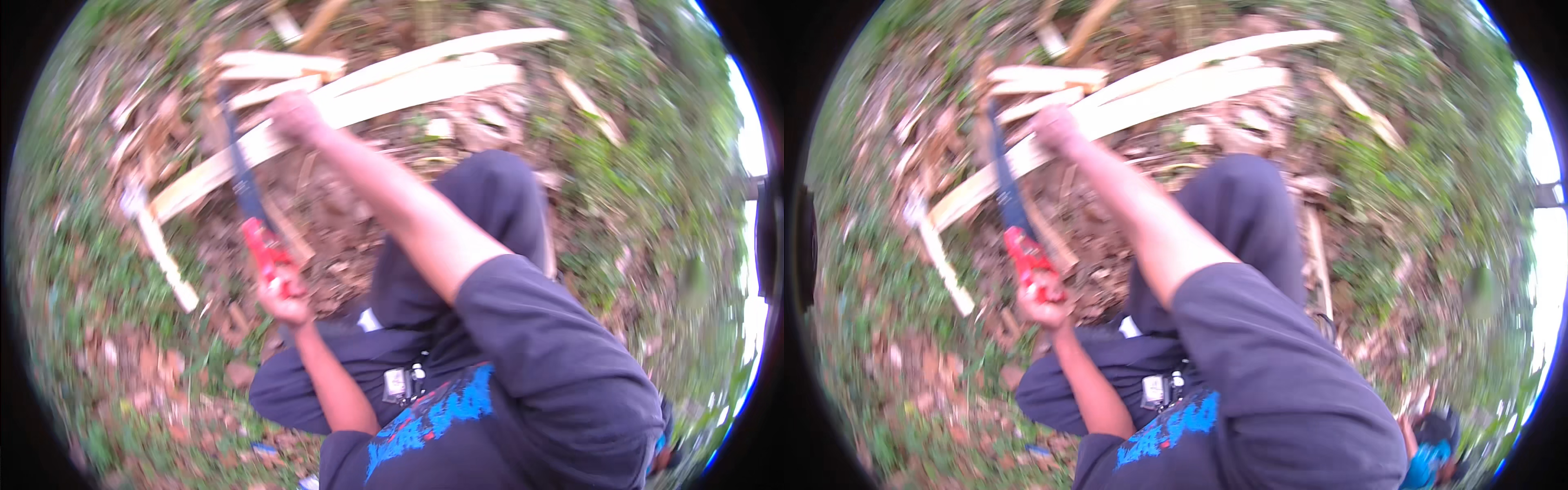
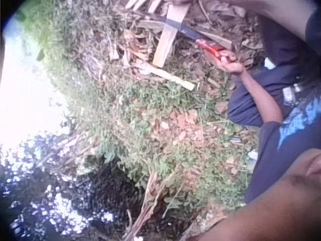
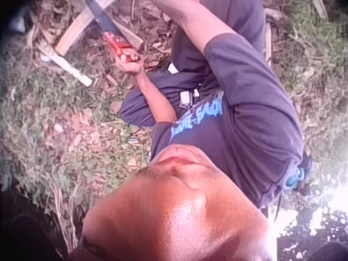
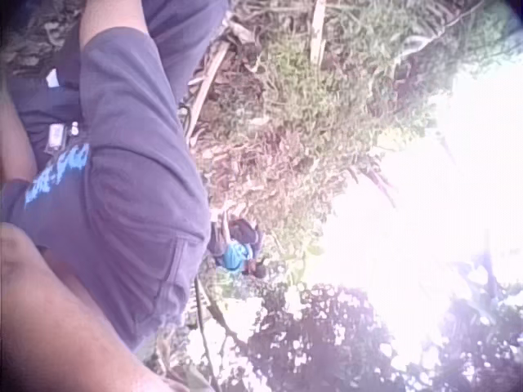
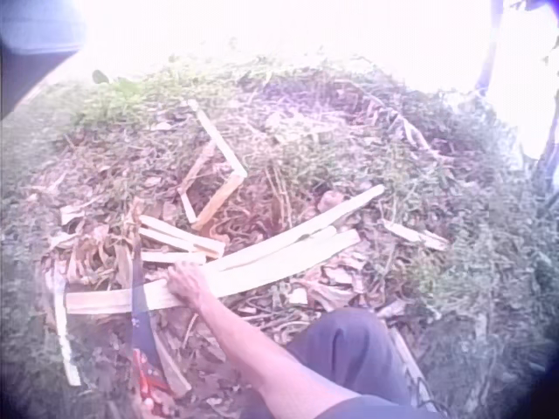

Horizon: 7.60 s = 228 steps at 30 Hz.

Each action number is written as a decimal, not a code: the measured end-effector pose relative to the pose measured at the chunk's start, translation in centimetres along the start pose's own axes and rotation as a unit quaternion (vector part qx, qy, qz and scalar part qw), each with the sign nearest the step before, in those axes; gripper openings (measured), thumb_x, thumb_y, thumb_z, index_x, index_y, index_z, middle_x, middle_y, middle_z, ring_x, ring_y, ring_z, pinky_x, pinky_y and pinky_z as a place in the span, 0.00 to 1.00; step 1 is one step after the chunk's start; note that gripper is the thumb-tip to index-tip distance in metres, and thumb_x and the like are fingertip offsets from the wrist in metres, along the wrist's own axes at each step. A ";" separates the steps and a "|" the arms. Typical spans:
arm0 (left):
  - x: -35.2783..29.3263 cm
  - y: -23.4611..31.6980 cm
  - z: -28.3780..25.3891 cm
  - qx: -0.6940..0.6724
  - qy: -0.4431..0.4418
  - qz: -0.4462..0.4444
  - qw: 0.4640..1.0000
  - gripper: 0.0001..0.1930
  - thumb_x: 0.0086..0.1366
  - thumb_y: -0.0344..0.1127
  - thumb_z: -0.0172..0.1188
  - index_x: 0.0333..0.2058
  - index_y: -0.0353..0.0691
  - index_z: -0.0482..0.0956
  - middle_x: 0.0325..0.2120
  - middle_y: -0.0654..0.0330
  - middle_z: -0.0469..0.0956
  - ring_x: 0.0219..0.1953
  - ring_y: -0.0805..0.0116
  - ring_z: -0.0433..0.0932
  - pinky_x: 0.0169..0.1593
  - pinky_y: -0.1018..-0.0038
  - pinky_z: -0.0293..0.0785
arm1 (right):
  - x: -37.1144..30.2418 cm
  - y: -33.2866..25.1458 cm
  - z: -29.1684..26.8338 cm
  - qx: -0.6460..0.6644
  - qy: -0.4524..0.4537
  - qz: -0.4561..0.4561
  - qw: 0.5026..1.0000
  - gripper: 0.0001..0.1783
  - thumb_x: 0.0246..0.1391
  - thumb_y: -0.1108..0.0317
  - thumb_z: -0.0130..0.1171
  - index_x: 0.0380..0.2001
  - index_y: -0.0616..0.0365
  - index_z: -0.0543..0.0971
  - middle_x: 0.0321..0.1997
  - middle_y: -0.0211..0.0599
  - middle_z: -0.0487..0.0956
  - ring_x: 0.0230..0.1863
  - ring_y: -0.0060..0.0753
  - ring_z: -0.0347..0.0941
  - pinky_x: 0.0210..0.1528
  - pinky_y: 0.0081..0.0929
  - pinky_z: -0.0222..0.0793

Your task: The person sits on the ground and uses a red hand saw to cut thin wooden strips. They hold the wood steady with one hand while sawing with the other, producing small cut pieces that accumulate on the ground.

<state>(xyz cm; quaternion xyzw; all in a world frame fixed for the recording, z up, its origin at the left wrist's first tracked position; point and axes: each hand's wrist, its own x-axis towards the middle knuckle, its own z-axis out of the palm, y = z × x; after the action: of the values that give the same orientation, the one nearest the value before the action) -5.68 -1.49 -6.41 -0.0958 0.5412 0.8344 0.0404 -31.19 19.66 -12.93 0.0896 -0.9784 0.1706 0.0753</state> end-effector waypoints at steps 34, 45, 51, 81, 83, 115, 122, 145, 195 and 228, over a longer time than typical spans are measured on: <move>0.9 -1.9 1.4 0.227 -0.075 0.147 0.960 0.15 0.62 0.38 0.46 0.30 0.30 0.75 0.17 0.59 0.69 0.17 0.70 0.66 0.23 0.76 0.67 | -21.7 11.2 -22.3 0.063 -0.103 0.377 0.918 0.22 0.32 0.59 0.71 0.38 0.45 0.86 0.37 0.29 0.84 0.38 0.37 0.81 0.33 0.43 0.76; 1.1 -0.9 0.3 0.231 -0.069 0.165 0.956 0.15 0.62 0.37 0.46 0.30 0.28 0.75 0.18 0.58 0.70 0.18 0.70 0.68 0.24 0.76 0.68 | -21.1 10.3 -23.3 0.063 -0.107 0.372 0.920 0.21 0.34 0.59 0.71 0.38 0.46 0.86 0.39 0.32 0.84 0.40 0.38 0.81 0.36 0.41 0.76; 0.9 -0.8 -0.1 0.235 -0.059 0.167 0.956 0.15 0.61 0.36 0.47 0.31 0.28 0.76 0.18 0.57 0.71 0.18 0.69 0.69 0.24 0.76 0.69 | -21.0 10.2 -22.6 0.040 -0.085 0.362 0.928 0.20 0.32 0.59 0.72 0.36 0.46 0.87 0.37 0.31 0.85 0.38 0.38 0.82 0.34 0.40 0.76; 0.3 -2.0 0.9 0.234 -0.063 0.150 0.958 0.15 0.61 0.36 0.49 0.32 0.27 0.77 0.20 0.56 0.73 0.20 0.68 0.71 0.27 0.74 0.71 | -20.3 10.0 -22.9 0.032 -0.144 0.372 0.916 0.22 0.35 0.58 0.73 0.40 0.43 0.86 0.40 0.28 0.84 0.40 0.38 0.81 0.39 0.43 0.75; 0.7 -1.6 0.5 0.235 -0.056 0.155 0.958 0.15 0.61 0.36 0.49 0.32 0.26 0.77 0.20 0.56 0.73 0.21 0.68 0.71 0.27 0.74 0.71 | -19.3 9.7 -23.0 0.043 -0.156 0.371 0.914 0.22 0.35 0.57 0.73 0.40 0.44 0.86 0.40 0.28 0.84 0.39 0.38 0.81 0.39 0.43 0.75; 1.4 -1.6 0.7 0.103 -0.062 0.092 0.988 0.07 0.63 0.32 0.50 0.27 0.36 0.71 0.14 0.67 0.64 0.16 0.76 0.67 0.22 0.77 0.68 | -13.9 8.4 -22.1 -0.068 -0.201 0.132 0.968 0.16 0.47 0.64 0.53 0.34 0.62 0.83 0.39 0.54 0.81 0.43 0.49 0.79 0.48 0.40 0.75; -1.0 -0.9 1.1 0.100 -0.039 0.065 0.992 0.06 0.62 0.30 0.51 0.28 0.35 0.73 0.17 0.66 0.68 0.19 0.78 0.68 0.26 0.80 0.67 | -7.7 2.4 -12.5 0.014 -0.113 0.018 0.993 0.19 0.54 0.54 0.54 0.37 0.61 0.77 0.40 0.54 0.80 0.44 0.53 0.76 0.50 0.43 0.71; 0.0 -0.3 1.7 0.092 0.056 -0.074 0.991 0.19 0.70 0.41 0.51 0.23 0.35 0.74 0.14 0.66 0.68 0.15 0.81 0.64 0.21 0.81 0.61 | -2.9 -0.9 -1.4 -0.025 0.092 0.180 0.979 0.30 0.60 0.39 0.41 0.43 0.54 0.79 0.41 0.45 0.78 0.47 0.44 0.72 0.43 0.46 0.65; -1.4 1.6 4.5 0.215 0.131 -0.112 0.961 0.26 0.73 0.53 0.45 0.18 0.42 0.66 0.12 0.69 0.62 0.14 0.80 0.58 0.20 0.80 0.51 | -0.8 -0.6 -0.3 0.076 0.068 0.212 0.972 0.16 0.48 0.59 0.49 0.15 0.49 0.82 0.16 0.40 0.79 0.21 0.43 0.78 0.24 0.38 0.72; -1.2 0.4 6.0 0.408 0.075 -0.207 0.886 0.24 0.70 0.49 0.53 0.19 0.38 0.72 0.12 0.67 0.68 0.13 0.82 0.62 0.18 0.81 0.55 | -0.4 -0.5 1.9 0.015 0.175 0.144 0.974 0.11 0.45 0.63 0.52 0.14 0.48 0.77 0.18 0.36 0.79 0.24 0.38 0.77 0.24 0.41 0.68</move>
<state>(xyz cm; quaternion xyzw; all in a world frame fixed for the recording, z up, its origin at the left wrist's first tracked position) -5.30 3.86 -3.44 -0.2434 0.8031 0.5030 0.2067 -30.89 18.60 -14.61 -0.0823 -0.9498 0.2077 0.2189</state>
